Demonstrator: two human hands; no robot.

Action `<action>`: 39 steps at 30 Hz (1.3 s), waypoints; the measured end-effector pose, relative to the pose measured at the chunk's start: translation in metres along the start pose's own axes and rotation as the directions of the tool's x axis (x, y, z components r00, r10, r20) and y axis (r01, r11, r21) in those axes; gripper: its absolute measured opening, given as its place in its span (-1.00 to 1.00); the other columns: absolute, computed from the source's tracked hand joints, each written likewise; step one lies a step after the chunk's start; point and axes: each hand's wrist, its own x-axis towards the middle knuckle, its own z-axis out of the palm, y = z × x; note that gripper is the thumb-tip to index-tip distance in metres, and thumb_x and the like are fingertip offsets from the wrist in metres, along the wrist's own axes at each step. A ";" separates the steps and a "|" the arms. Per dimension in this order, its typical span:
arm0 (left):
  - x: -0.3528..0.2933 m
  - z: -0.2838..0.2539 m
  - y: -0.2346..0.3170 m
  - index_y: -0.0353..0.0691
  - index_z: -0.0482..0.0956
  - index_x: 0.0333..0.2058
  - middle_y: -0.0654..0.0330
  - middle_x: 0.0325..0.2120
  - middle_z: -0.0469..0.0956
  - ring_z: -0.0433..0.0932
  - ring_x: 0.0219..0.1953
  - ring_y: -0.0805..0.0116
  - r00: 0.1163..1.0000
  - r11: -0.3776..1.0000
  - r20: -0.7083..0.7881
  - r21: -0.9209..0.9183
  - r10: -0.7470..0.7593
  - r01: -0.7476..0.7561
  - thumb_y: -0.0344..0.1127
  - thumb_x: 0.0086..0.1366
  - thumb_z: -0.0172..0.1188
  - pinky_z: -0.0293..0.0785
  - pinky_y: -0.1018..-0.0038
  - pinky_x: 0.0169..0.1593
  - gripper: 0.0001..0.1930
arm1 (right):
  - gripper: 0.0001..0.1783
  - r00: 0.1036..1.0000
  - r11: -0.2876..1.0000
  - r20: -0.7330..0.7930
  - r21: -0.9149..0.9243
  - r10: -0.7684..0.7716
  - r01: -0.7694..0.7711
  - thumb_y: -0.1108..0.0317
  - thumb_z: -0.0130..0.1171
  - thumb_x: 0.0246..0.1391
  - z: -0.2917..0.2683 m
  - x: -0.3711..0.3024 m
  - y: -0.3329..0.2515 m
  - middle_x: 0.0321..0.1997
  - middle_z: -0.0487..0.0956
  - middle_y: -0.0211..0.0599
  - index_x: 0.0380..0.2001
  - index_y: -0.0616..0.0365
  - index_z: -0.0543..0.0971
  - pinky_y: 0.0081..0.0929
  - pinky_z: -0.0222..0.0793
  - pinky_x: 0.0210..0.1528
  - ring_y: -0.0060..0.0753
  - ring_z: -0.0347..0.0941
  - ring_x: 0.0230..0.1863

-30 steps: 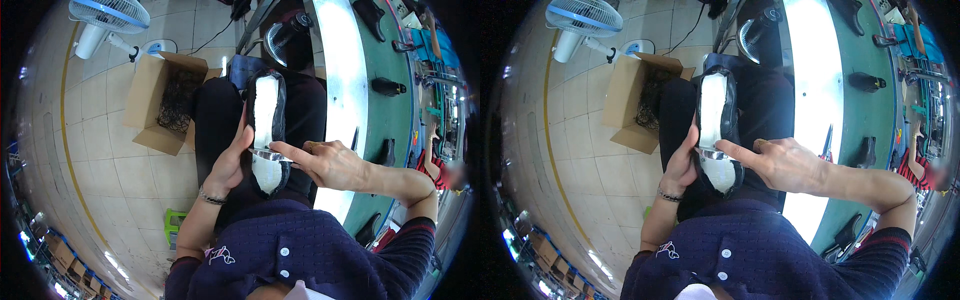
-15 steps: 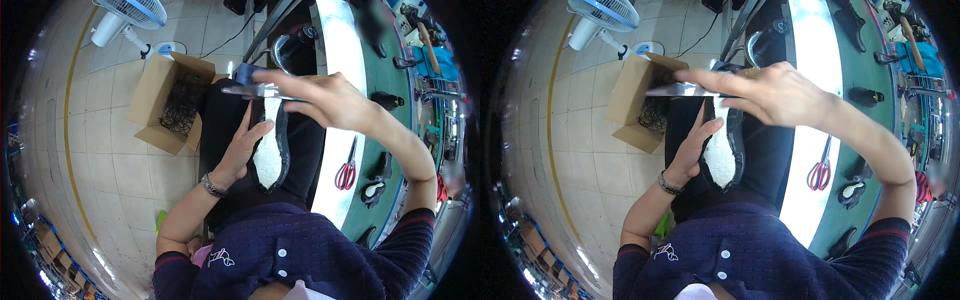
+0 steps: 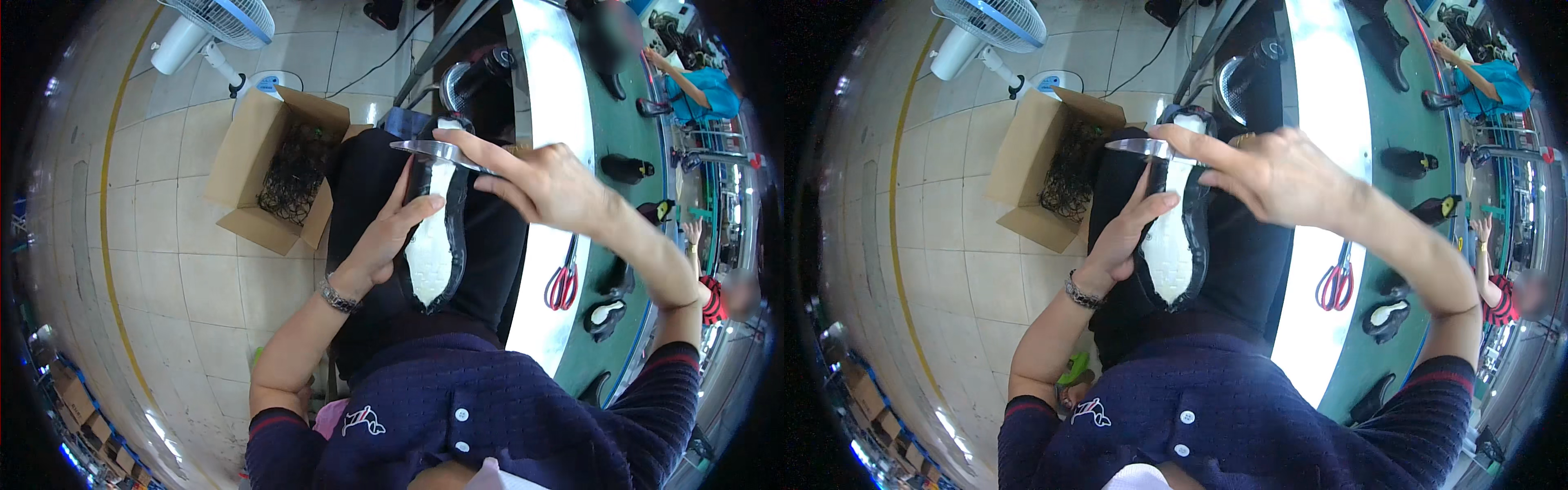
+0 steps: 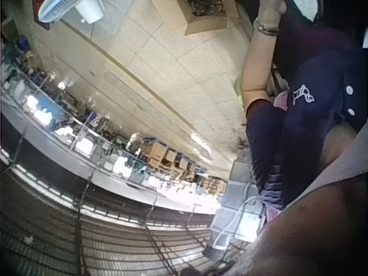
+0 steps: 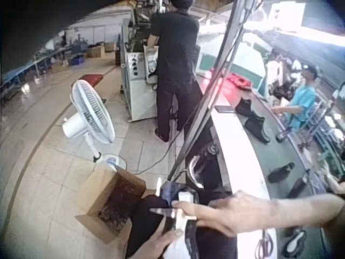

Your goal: Assembling shoe components by fitting the upper to the sole using pliers and glue.

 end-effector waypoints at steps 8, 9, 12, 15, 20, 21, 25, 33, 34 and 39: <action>0.001 -0.008 0.005 -0.06 -0.15 0.42 0.21 0.03 0.38 0.40 0.07 0.46 0.990 0.993 0.083 0.037 -0.113 0.111 -0.30 0.25 0.24 0.34 0.46 0.13 -0.11 | -0.28 0.992 0.989 0.125 -0.146 0.021 -0.002 0.22 0.06 0.27 0.007 0.002 -0.009 -0.73 0.48 -0.20 0.41 -0.22 0.02 -0.37 0.36 -0.69 -0.28 0.49 -0.73; 0.001 -0.010 0.003 -0.05 -0.19 0.42 0.21 0.02 0.38 0.40 0.07 0.44 0.990 0.994 0.088 0.038 -0.107 0.104 -0.31 0.24 0.25 0.34 0.44 0.14 -0.08 | -0.28 0.992 0.990 0.126 -0.144 0.019 0.000 0.22 0.06 0.27 0.011 -0.001 -0.012 -0.73 0.48 -0.20 0.41 -0.22 0.02 -0.37 0.36 -0.69 -0.28 0.49 -0.73; -0.001 -0.009 0.003 -0.04 -0.26 0.42 0.20 0.03 0.38 0.39 0.09 0.41 0.992 0.996 0.095 0.041 -0.077 0.074 -0.34 0.22 0.28 0.32 0.41 0.16 -0.01 | -0.30 0.995 0.973 0.038 0.211 0.089 -0.095 0.29 0.11 0.20 0.026 -0.015 -0.022 -0.63 0.55 -0.22 0.37 -0.12 0.13 -0.26 0.43 -0.61 -0.10 0.52 -0.64; -0.003 -0.002 0.009 -0.05 -0.35 0.42 0.18 0.08 0.33 0.38 0.12 0.36 0.993 0.997 0.090 0.006 -0.077 0.077 -0.41 0.14 0.35 0.31 0.38 0.19 0.10 | -0.30 0.969 0.992 0.212 -0.044 0.128 -0.122 0.22 0.09 0.24 0.019 -0.013 -0.021 -0.72 0.50 -0.19 0.38 -0.12 0.07 -0.33 0.38 -0.68 -0.23 0.51 -0.71; -0.012 -0.013 -0.003 -0.04 -0.35 0.42 0.16 0.13 0.28 0.34 0.16 0.34 0.982 0.986 0.100 -0.022 -0.161 0.164 -0.45 0.05 0.41 0.27 0.36 0.23 0.18 | -0.35 0.996 0.997 -0.090 0.075 -0.004 0.011 0.23 0.13 0.19 0.015 -0.015 -0.044 -0.77 0.45 -0.29 0.33 -0.13 0.20 -0.27 0.41 -0.64 -0.17 0.48 -0.72; -0.014 -0.012 -0.007 -0.04 -0.34 0.42 0.17 0.13 0.27 0.32 0.18 0.33 0.984 0.991 0.119 -0.024 -0.130 0.134 -0.44 0.04 0.42 0.25 0.35 0.25 0.19 | -0.35 0.996 0.997 -0.089 0.074 -0.002 0.009 0.23 0.13 0.19 0.021 -0.018 -0.041 -0.77 0.45 -0.29 0.33 -0.13 0.20 -0.27 0.41 -0.64 -0.17 0.48 -0.72; -0.024 -0.012 -0.033 -0.02 -0.35 0.43 0.14 0.31 0.10 0.16 0.33 0.28 0.981 0.975 0.171 -0.218 0.090 -0.051 -0.28 0.17 0.34 0.09 0.33 0.35 0.08 | -0.29 0.947 0.981 0.256 -0.063 0.193 -0.183 0.24 0.15 0.17 0.010 -0.023 -0.038 -0.78 0.45 -0.30 0.36 -0.25 0.15 -0.27 0.41 -0.64 -0.16 0.48 -0.72; -0.026 -0.005 -0.056 0.19 -0.36 0.42 0.17 0.41 -0.07 0.05 0.40 0.21 0.969 0.882 0.175 -0.465 0.173 -0.073 0.07 0.48 -0.25 0.04 0.19 0.39 -0.32 | -0.26 0.988 0.876 0.136 -0.467 -0.067 0.124 0.44 0.06 0.05 0.016 -0.047 -0.064 -0.23 0.54 0.04 0.31 -0.45 0.29 -0.53 0.46 -0.60 -0.29 0.48 -0.36; -0.027 -0.002 -0.055 0.17 -0.35 0.42 0.18 0.41 -0.06 0.07 0.39 0.22 0.977 0.909 0.132 -0.404 0.165 -0.099 0.07 0.47 -0.19 0.07 0.23 0.39 -0.29 | -0.28 0.987 0.886 0.148 -0.446 -0.064 0.125 0.45 0.02 0.08 0.021 -0.047 -0.067 -0.24 0.54 0.05 0.31 -0.44 0.30 -0.54 0.46 -0.59 -0.28 0.48 -0.39; -0.027 0.010 -0.047 0.13 -0.32 0.42 0.19 0.40 -0.05 0.10 0.38 0.25 0.988 0.946 0.079 -0.306 0.134 -0.104 0.06 0.44 -0.08 0.10 0.28 0.37 -0.23 | -0.28 0.987 0.931 0.143 -0.346 -0.074 0.120 0.46 -0.03 0.15 0.025 -0.047 -0.036 -0.38 0.57 0.08 0.29 -0.63 0.25 -0.49 0.55 -0.56 -0.25 0.59 -0.51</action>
